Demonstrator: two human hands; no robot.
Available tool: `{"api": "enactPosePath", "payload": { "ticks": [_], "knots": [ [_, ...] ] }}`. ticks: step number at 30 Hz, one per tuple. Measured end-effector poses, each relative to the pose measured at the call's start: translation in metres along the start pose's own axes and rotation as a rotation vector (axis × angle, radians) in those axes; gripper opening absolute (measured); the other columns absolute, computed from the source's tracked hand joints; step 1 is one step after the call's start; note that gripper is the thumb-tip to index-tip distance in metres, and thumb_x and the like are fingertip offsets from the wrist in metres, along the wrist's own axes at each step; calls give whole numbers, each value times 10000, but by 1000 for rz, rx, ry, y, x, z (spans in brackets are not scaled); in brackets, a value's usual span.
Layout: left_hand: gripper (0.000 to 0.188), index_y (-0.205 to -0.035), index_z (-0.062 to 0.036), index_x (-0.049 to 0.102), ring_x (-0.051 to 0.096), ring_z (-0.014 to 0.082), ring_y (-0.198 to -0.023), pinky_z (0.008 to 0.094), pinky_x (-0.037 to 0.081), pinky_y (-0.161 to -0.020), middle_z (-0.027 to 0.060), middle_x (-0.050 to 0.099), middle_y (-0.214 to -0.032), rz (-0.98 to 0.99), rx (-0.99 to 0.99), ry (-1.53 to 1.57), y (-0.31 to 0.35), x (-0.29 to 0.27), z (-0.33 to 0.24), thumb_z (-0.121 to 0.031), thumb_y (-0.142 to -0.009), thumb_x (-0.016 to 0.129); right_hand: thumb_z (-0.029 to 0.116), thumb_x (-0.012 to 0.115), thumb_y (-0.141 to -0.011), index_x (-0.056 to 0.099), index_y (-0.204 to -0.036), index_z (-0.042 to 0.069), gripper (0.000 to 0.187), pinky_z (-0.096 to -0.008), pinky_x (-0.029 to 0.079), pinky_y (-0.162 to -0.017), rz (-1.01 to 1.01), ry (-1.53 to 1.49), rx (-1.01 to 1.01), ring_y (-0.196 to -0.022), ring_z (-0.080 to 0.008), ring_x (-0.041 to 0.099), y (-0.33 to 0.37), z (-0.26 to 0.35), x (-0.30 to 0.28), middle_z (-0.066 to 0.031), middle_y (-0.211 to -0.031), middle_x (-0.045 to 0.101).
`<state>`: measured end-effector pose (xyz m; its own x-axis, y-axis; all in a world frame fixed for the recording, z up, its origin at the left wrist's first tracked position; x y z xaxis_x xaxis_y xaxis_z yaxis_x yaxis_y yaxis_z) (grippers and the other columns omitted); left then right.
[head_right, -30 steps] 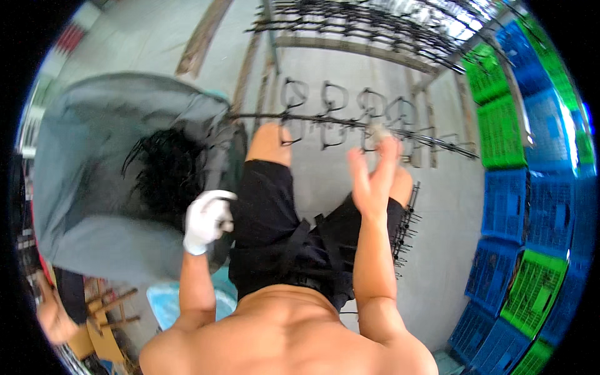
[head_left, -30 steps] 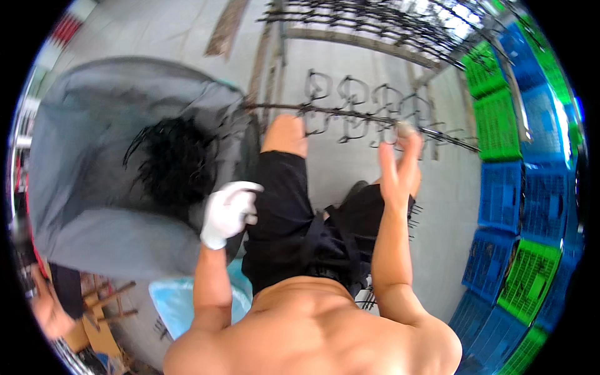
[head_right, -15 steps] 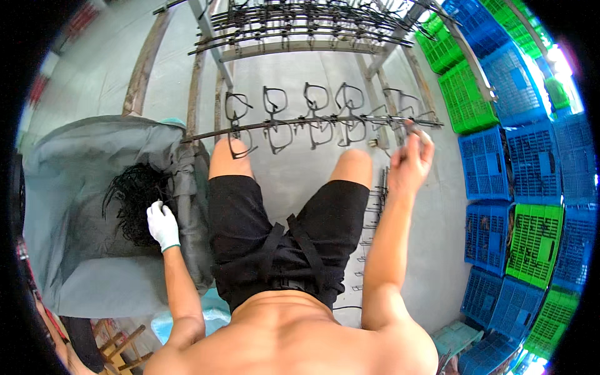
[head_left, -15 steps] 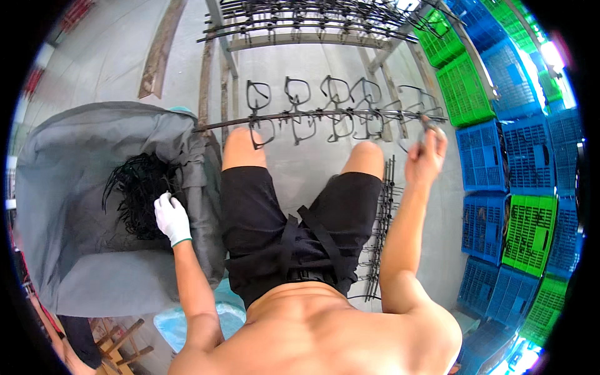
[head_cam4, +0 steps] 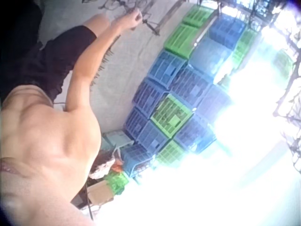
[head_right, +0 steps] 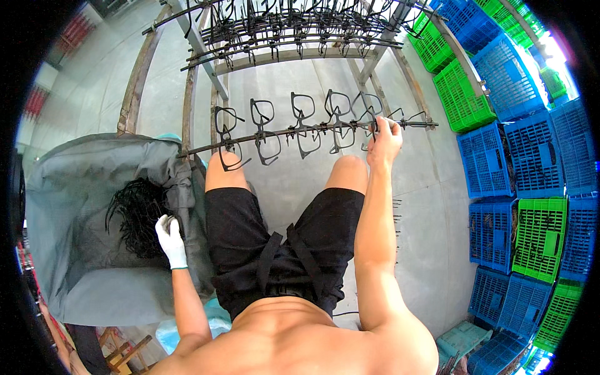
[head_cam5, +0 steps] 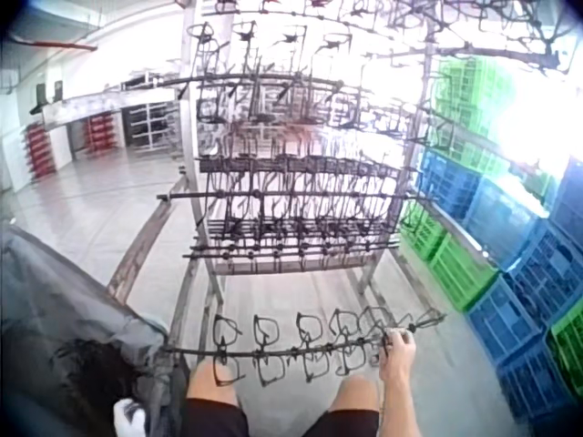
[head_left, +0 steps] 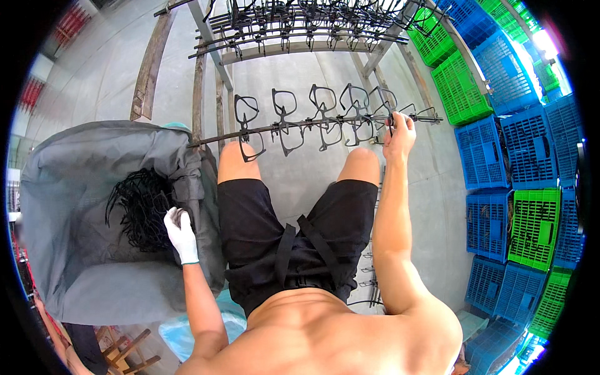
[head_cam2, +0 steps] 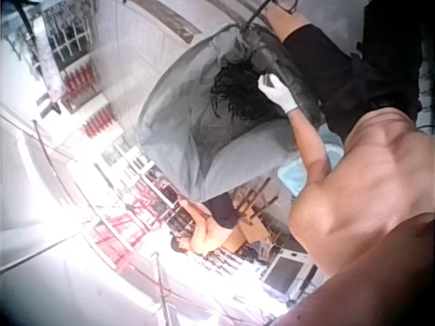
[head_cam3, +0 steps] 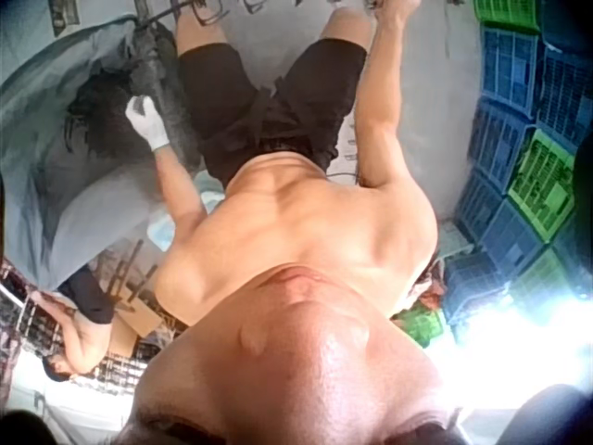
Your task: The person sits on a low stool and repeatedly picks up black plastic frames from a large grey bag. They attach each frame to a metal rod on a multi-tiered rack, working methodically to fill the available slots.
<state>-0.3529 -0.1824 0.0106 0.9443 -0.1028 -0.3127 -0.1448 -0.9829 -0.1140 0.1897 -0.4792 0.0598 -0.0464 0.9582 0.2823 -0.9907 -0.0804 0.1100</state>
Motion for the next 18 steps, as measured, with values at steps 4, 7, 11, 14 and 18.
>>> {"api": "enactPosePath", "payload": {
  "ticks": [4,7,11,14,18],
  "knots": [
    [222,-1071,27,534,562,157,-904,282,449,-832,77,590,-997,64,-23,-109,7,-2,8,-130,-915,517,170,611,-837,519,-939,49,184,-243,367,-374,20,-21,-6,-443,-116,469,7,-4,2,-72,-731,607],
    [228,-1070,21,540,575,164,-855,290,467,-799,84,598,-946,2,80,26,12,-4,-26,-153,-942,467,176,606,-846,522,-1050,18,271,-305,478,-612,-142,604,-621,-651,-206,566,14,25,-3,-102,-864,622],
    [218,-1014,23,561,484,96,-487,215,403,-485,37,547,-618,302,-178,329,42,27,-111,-118,-917,426,228,643,-817,476,-1184,-8,467,-355,373,-923,407,755,-635,-1049,-251,497,135,59,80,-150,-1152,527],
    [140,-908,8,636,598,144,-577,247,452,-538,101,641,-721,847,202,87,70,78,-182,-57,-804,567,262,678,-801,413,-1269,-10,603,-322,426,-871,1385,251,-309,-967,-202,545,248,37,135,-92,-1073,582],
    [133,-884,-8,635,602,209,-720,298,470,-691,98,637,-784,819,174,328,44,68,-159,-59,-802,543,57,565,-864,444,-1262,22,417,-196,407,-425,1590,441,536,-466,-65,493,286,2,122,-53,-764,655]
  ]
}}
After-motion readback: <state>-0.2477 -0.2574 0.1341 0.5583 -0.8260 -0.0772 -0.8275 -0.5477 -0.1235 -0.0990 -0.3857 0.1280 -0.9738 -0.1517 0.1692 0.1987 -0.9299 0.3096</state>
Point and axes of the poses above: each hand's wrist, its own y-axis away from the middle knuckle, its own x-axis out of the palm, z = x × y, the point moved 8 cm from there along -y, towards the middle knuckle
